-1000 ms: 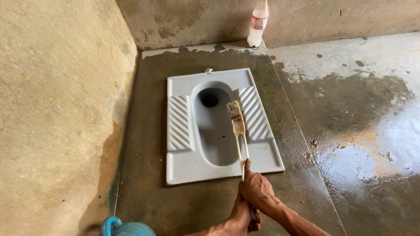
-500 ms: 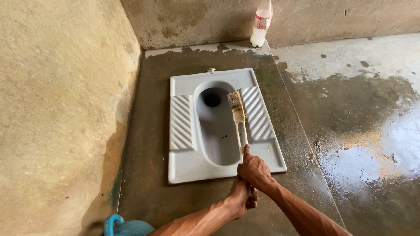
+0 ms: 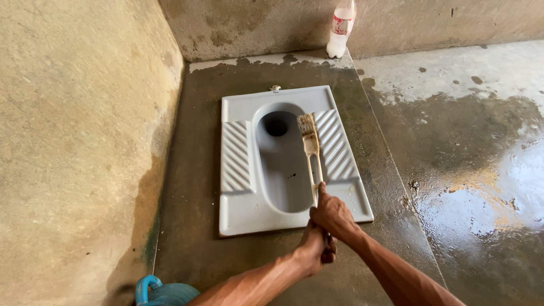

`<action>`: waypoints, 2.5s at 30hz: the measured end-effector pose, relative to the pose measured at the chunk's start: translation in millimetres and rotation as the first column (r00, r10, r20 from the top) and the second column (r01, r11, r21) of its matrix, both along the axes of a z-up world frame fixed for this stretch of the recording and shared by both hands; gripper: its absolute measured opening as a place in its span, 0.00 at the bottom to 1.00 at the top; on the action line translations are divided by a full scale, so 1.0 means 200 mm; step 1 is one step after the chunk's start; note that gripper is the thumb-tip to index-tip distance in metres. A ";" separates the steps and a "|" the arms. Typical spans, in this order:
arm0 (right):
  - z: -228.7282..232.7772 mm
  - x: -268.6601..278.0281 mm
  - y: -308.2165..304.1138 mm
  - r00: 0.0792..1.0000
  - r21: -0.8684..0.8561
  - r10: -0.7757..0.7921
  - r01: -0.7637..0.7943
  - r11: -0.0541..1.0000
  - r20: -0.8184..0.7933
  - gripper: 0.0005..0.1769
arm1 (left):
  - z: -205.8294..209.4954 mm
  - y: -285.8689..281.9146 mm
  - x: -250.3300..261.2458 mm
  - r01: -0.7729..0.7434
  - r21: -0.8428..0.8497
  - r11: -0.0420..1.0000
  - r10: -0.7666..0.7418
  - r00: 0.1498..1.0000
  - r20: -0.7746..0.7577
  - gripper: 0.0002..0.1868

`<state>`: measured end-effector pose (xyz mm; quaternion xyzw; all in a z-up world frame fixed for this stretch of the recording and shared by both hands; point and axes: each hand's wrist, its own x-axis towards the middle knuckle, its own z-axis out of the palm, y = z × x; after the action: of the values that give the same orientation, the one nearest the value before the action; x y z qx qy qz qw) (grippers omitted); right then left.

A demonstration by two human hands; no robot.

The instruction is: The person scrubs a squat toilet using a long-handled brush.

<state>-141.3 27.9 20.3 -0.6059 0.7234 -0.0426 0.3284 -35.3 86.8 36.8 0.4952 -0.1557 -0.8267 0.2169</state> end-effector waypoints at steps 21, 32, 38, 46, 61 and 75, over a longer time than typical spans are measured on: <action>-0.08 -0.05 -0.43 0.999 0.015 -0.044 0.044 0.999 -0.002 0.26 | 0.08 -0.37 -0.02 -0.004 -0.117 0.993 0.004 1.000 0.004 0.18; -0.08 -0.06 -0.36 0.997 -0.035 -0.040 0.042 0.998 0.069 0.43 | 0.09 -0.32 -0.03 -0.057 0.008 0.998 0.056 0.998 0.034 0.20; -0.12 -0.06 -0.69 1.000 -0.121 -0.010 0.013 0.993 0.025 0.45 | 0.08 -0.61 -0.03 -0.027 -0.163 0.986 0.032 0.999 0.028 0.19; -0.06 0.15 -0.77 0.986 -0.080 -0.094 0.106 0.991 0.139 0.51 | 0.01 -0.70 0.08 -0.091 -0.327 0.941 0.163 0.966 0.202 0.16; -0.25 0.38 -0.80 0.916 -0.308 0.397 -0.362 0.880 0.058 0.12 | 0.04 -0.61 0.25 -0.166 -0.421 0.892 0.335 0.868 0.367 0.29; -0.02 0.49 -0.47 0.752 0.046 -0.047 0.022 0.999 0.657 0.45 | 0.13 -0.39 0.31 -0.179 -0.364 0.914 0.342 0.822 0.455 0.40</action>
<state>-43.4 -65.2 16.0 -0.5330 0.5735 -0.2461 0.5713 26.3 9.5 63.2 0.6730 -0.2632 -0.5938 0.3538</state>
